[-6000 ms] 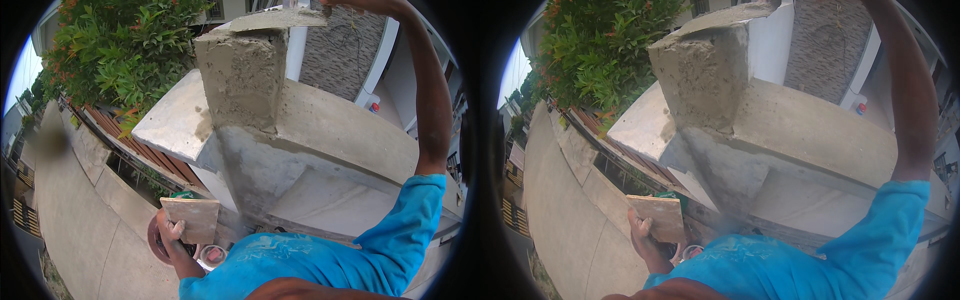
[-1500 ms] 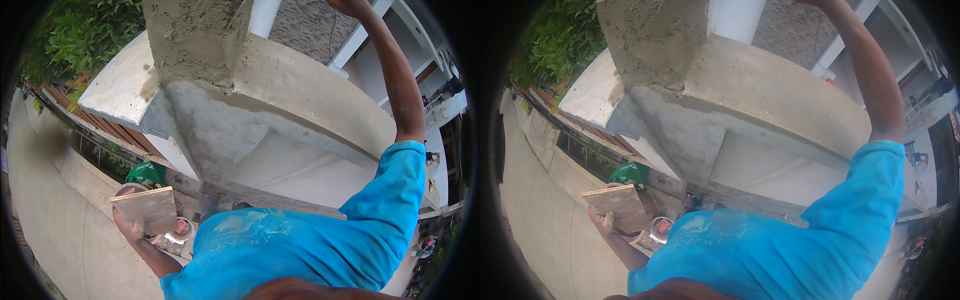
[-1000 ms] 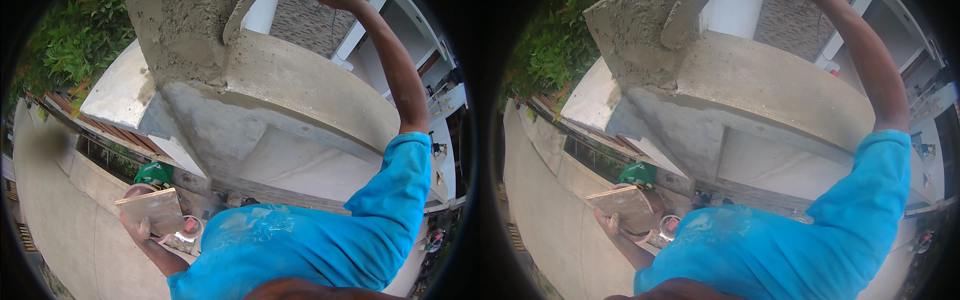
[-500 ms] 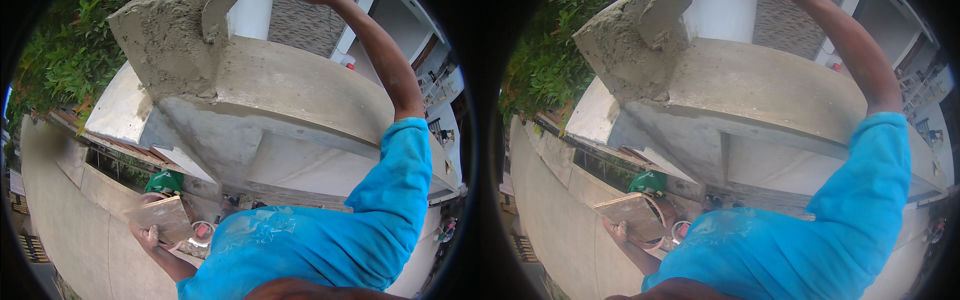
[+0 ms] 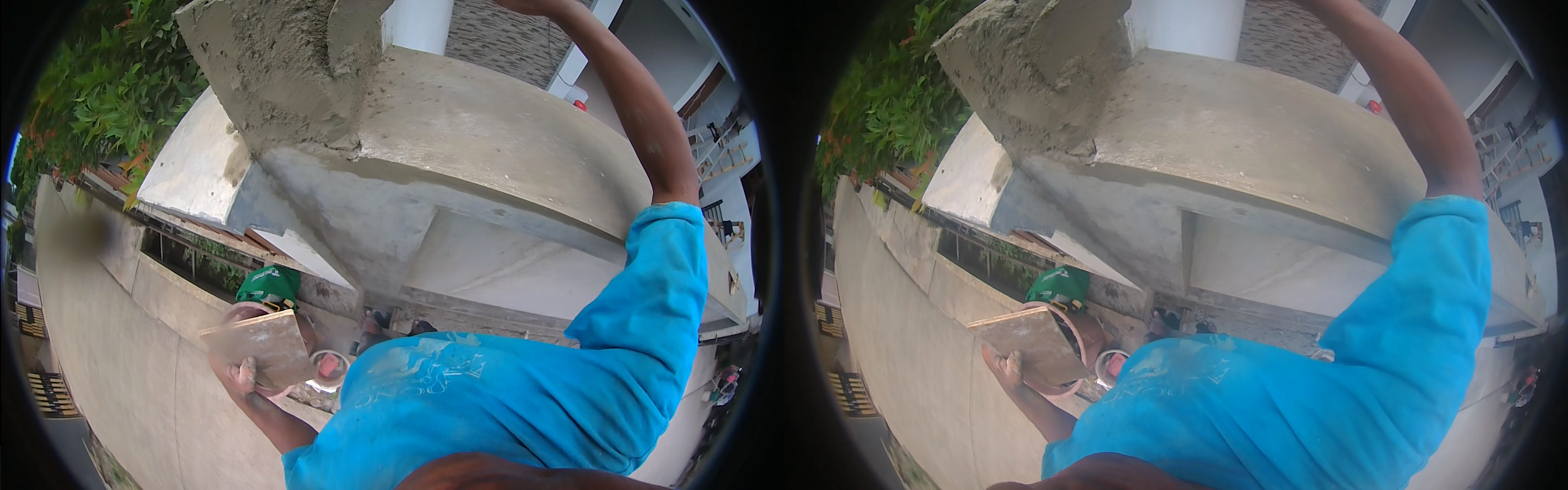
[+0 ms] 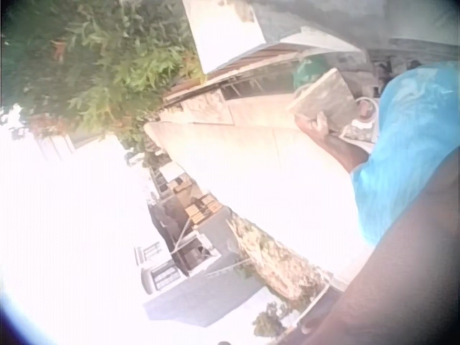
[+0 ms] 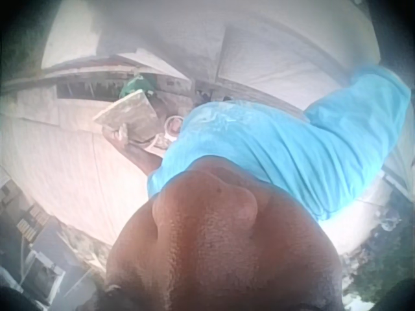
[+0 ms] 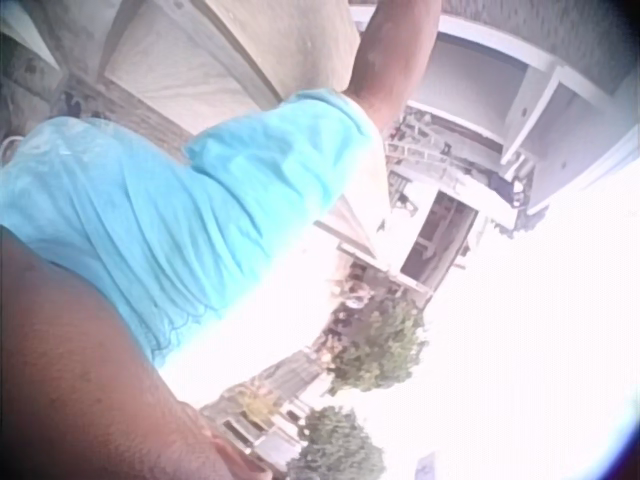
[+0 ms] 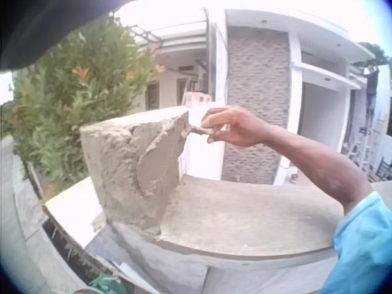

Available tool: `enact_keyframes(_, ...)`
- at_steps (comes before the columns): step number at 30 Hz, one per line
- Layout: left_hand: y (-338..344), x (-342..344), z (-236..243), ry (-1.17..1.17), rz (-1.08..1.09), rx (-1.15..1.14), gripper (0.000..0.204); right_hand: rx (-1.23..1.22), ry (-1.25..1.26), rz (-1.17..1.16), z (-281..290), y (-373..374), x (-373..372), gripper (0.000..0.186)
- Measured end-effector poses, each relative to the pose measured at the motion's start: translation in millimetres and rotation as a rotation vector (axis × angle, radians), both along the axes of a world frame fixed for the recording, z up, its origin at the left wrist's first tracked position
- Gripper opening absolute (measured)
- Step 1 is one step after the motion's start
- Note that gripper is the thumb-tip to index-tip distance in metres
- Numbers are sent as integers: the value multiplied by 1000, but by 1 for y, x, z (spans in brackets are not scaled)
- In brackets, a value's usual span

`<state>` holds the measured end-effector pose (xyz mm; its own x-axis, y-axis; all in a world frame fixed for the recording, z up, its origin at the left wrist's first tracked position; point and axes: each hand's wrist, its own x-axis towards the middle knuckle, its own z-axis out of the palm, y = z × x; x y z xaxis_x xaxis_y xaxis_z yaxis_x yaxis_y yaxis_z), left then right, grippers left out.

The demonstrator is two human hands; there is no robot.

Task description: The person applies wet cement to a concrete pillar using a trowel and a hawk. They repeatedly scoop cement from a bucket, spread it on the pillar, and smooth the surface with the trowel.

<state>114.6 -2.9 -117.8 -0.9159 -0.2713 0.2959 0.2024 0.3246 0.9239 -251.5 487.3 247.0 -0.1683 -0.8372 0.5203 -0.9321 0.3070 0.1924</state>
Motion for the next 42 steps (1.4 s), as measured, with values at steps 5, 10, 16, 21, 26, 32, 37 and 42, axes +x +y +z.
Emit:
enact_keyframes(5,0,-5,-3,-6,14,4,84,4,-94,-27,6,-10,13,26)
enact_keyframes(10,16,-3,11,-18,71,9,80,96,94,-38,-15,8,-3,29)
enact_keyframes(16,21,-11,4,-2,24,125,52,-48,-97,-106,-13,-4,18,28)
enact_keyframes(21,23,-13,2,17,46,105,44,96,55,-150,-24,9,1,27)
enact_keyframes(26,13,-11,-11,42,64,60,44,23,-60,-126,-30,15,1,28)
enact_keyframes(32,33,-21,9,-11,34,213,57,25,-117,-118,-28,-7,14,32)
enact_keyframes(37,35,-24,8,45,13,216,61,90,-31,-146,-35,17,1,33)
enact_keyframes(42,50,-25,20,-14,95,289,69,17,-151,-105,-29,-5,17,33)
